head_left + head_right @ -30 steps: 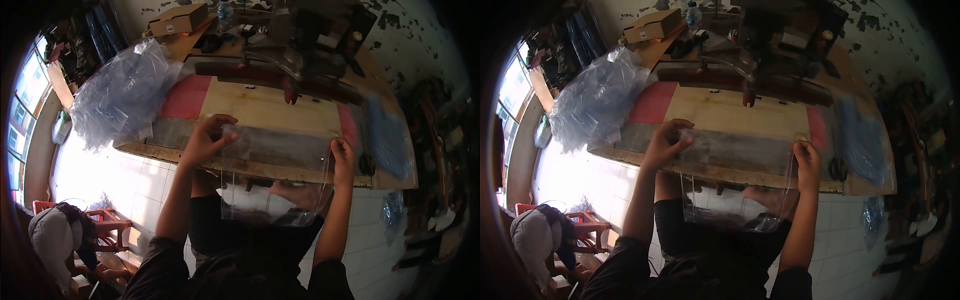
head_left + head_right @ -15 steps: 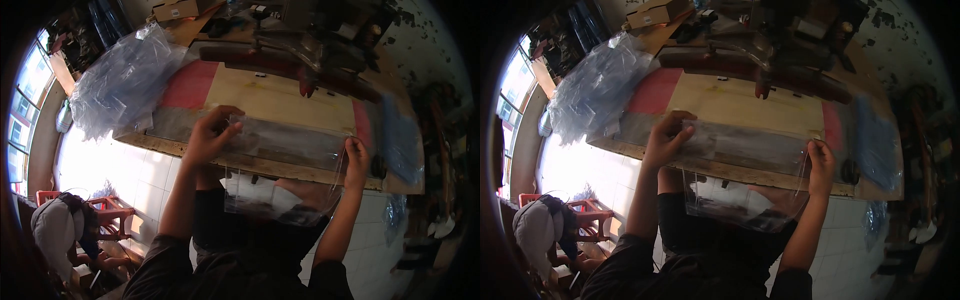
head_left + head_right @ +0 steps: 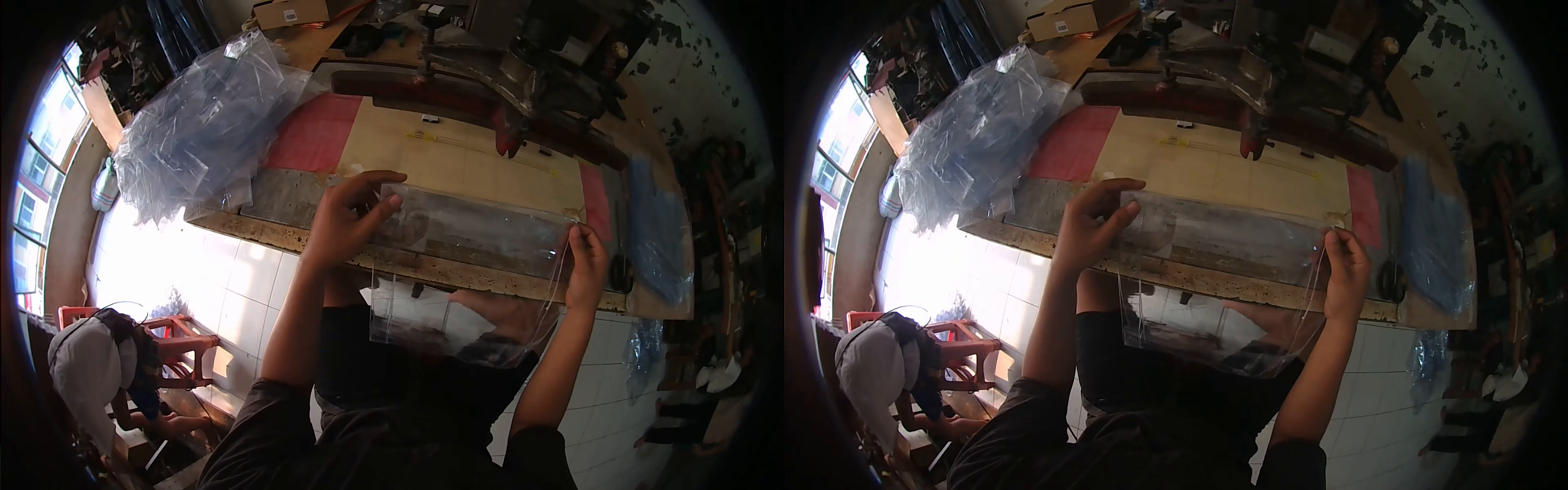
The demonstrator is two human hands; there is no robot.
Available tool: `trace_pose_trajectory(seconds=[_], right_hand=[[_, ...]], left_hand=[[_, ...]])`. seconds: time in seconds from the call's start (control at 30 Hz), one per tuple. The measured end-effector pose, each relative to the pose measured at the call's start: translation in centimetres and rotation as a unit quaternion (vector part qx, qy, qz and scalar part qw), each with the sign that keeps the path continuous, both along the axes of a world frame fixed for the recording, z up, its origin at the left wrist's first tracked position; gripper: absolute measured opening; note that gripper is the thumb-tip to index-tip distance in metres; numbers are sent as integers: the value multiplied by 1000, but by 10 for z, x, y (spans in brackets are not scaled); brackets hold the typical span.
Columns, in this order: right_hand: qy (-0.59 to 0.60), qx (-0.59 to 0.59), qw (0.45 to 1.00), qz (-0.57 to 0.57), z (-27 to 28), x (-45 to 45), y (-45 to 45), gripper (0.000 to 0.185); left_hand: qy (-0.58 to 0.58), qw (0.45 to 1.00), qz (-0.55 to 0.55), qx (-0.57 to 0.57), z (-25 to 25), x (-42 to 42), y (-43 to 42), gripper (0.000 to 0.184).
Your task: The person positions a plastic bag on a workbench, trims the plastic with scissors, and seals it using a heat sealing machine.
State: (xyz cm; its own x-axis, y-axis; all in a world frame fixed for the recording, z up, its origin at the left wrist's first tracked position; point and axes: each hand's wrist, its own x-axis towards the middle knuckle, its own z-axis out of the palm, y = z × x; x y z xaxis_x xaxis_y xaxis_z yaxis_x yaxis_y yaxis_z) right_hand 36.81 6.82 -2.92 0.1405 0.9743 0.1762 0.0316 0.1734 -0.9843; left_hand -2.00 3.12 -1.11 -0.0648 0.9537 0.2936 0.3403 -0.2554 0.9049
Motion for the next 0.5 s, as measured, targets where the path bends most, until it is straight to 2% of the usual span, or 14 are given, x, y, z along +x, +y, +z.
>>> trace_pose_trajectory(seconds=[0.1, 0.17, 0.5], right_hand=[[-2, 16, 1000, -5, -2, 2, -1, 30], [26, 7, 1000, -1, -5, 5, -2, 29], [25, 30, 999, 12, -11, 9, -1, 29]], left_hand=[[16, 1000, 4, 8, -3, -1, 2, 33], [6, 997, -12, 82, -9, -1, 5, 35], [-12, 995, -44, 87, -4, -2, 3, 37]])
